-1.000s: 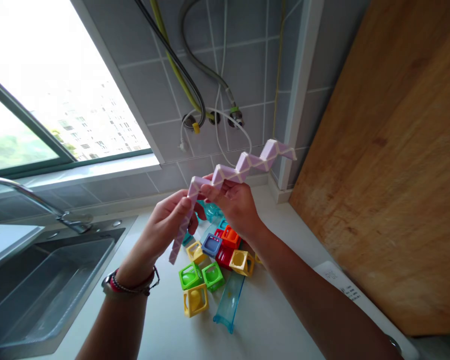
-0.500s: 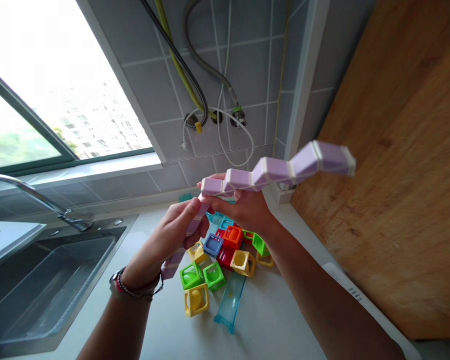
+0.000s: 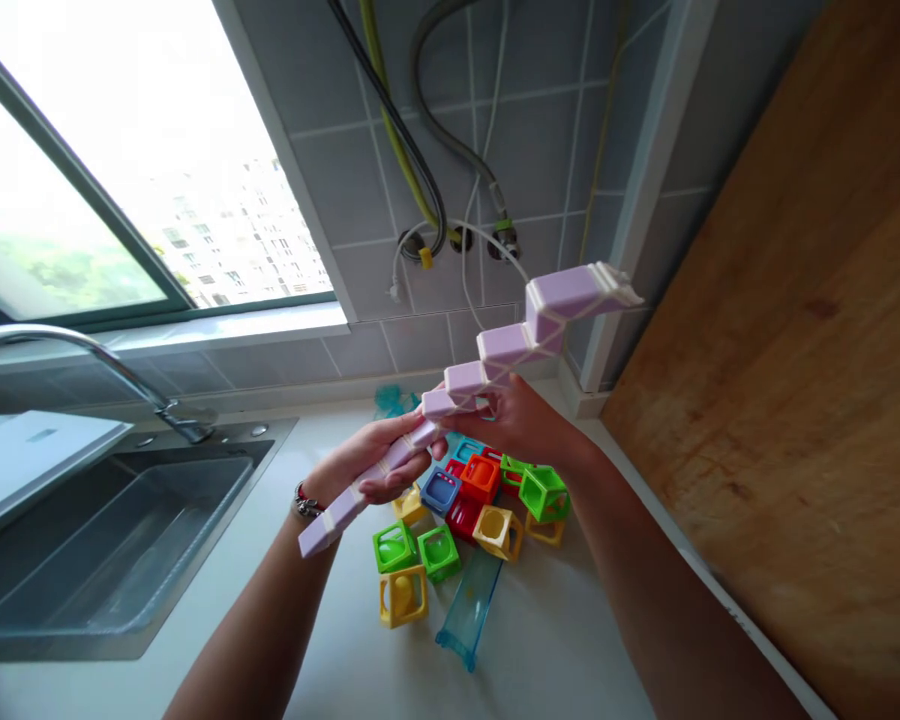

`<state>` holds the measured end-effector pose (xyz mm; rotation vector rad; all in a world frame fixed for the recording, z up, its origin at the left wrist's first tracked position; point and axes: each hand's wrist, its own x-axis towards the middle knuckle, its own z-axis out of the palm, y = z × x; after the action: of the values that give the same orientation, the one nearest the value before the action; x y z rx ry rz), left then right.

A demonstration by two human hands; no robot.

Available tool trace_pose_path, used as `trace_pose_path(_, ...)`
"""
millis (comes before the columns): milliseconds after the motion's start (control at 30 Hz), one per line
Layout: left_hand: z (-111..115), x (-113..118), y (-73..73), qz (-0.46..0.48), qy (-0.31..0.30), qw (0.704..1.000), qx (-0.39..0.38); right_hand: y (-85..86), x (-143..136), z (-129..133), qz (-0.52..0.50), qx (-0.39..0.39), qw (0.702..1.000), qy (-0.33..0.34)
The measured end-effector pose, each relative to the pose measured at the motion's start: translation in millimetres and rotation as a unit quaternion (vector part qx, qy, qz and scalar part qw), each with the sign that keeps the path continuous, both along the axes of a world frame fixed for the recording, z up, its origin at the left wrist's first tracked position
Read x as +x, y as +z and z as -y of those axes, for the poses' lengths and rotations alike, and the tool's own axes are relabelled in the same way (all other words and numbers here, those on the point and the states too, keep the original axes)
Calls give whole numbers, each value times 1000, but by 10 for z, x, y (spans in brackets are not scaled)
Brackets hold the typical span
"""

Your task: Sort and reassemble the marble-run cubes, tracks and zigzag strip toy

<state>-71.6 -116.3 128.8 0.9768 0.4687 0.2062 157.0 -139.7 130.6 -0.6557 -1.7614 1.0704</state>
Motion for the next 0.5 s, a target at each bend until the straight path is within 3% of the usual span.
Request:
trace_pose_path(200,-4,-17,-25,-4,21,1000,11,-57,-105,-40,-46,-64,996,40)
trace_pose_path(500,80,-16,17,-5,-27,999,19,-155,-145,-61,-75,-106,990,51)
